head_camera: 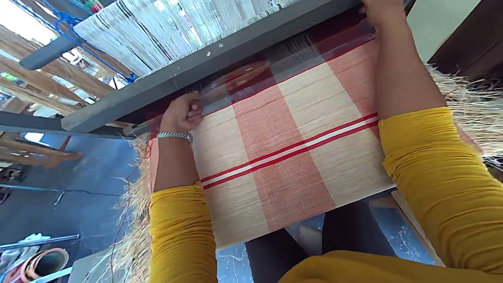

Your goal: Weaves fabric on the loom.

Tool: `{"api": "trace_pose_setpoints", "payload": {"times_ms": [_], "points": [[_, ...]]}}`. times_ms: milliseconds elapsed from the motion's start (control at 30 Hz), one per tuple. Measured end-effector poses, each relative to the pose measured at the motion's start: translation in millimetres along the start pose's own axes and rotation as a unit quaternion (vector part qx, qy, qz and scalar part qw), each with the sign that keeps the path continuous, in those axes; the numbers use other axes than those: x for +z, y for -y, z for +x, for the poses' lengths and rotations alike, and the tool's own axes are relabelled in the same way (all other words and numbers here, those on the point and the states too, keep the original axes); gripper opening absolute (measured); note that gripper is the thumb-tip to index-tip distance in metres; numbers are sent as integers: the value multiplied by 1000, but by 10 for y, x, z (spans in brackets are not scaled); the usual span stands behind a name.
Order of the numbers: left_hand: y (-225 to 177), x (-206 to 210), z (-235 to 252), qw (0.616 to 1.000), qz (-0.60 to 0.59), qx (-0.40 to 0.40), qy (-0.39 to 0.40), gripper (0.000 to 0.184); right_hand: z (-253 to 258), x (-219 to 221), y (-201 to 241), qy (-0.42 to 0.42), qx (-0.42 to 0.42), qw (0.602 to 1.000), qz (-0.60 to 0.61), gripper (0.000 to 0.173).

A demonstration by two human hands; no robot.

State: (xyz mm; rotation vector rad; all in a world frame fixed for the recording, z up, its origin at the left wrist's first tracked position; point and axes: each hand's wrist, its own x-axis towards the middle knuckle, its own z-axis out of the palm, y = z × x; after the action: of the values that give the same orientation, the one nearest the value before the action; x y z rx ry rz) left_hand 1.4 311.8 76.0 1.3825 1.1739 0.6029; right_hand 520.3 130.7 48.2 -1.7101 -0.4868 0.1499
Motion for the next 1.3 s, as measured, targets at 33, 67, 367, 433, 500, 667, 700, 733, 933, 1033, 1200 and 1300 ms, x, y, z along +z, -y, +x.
{"api": "trace_pose_setpoints", "payload": {"times_ms": [33, 67, 367, 433, 500, 667, 700, 733, 933, 1033, 1200, 1300], "points": [[12, -67, 13, 996, -81, 0, 44, 24, 3, -1, -6, 0, -3, 1000, 4, 117], [12, -85, 14, 990, -126, -6, 61, 27, 6, -8, 5, -3, -7, 1000, 5, 116], [-7, 632, -178, 995, 5, 57, -76, 26, -239, -64, 118, 35, 29, 999, 30, 95], [-30, 623, -128, 999, 28, 14, -28, 28, -259, -63, 136, 45, 45, 998, 24, 95], [-62, 631, -127, 999, 47, 0, -15, 29, -273, -72, 149, 53, 57, 997, 27, 95], [-107, 753, -87, 997, 74, 3, -5, 36, -233, -61, 142, 45, 57, 997, 35, 93], [-117, 779, -82, 998, 68, 3, -8, 37, -233, -60, 144, 41, 57, 997, 38, 93], [-119, 799, -79, 998, 55, 2, -7, 37, -231, -59, 142, 39, 59, 997, 37, 93], [-131, 674, 10, 969, -205, -36, 134, 18, -255, -130, 207, 44, 80, 995, -38, 104], [-115, 956, -111, 988, -144, 43, -38, 17, -295, -143, 230, 39, 83, 995, -25, 102], [-107, 1264, -126, 996, -26, 80, -21, 12, -302, -143, 219, 42, 84, 996, -9, 101], [-228, 1332, -131, 1000, 4, 7, 30, 25, -269, -144, 192, 42, 85, 995, 8, 101]]}}
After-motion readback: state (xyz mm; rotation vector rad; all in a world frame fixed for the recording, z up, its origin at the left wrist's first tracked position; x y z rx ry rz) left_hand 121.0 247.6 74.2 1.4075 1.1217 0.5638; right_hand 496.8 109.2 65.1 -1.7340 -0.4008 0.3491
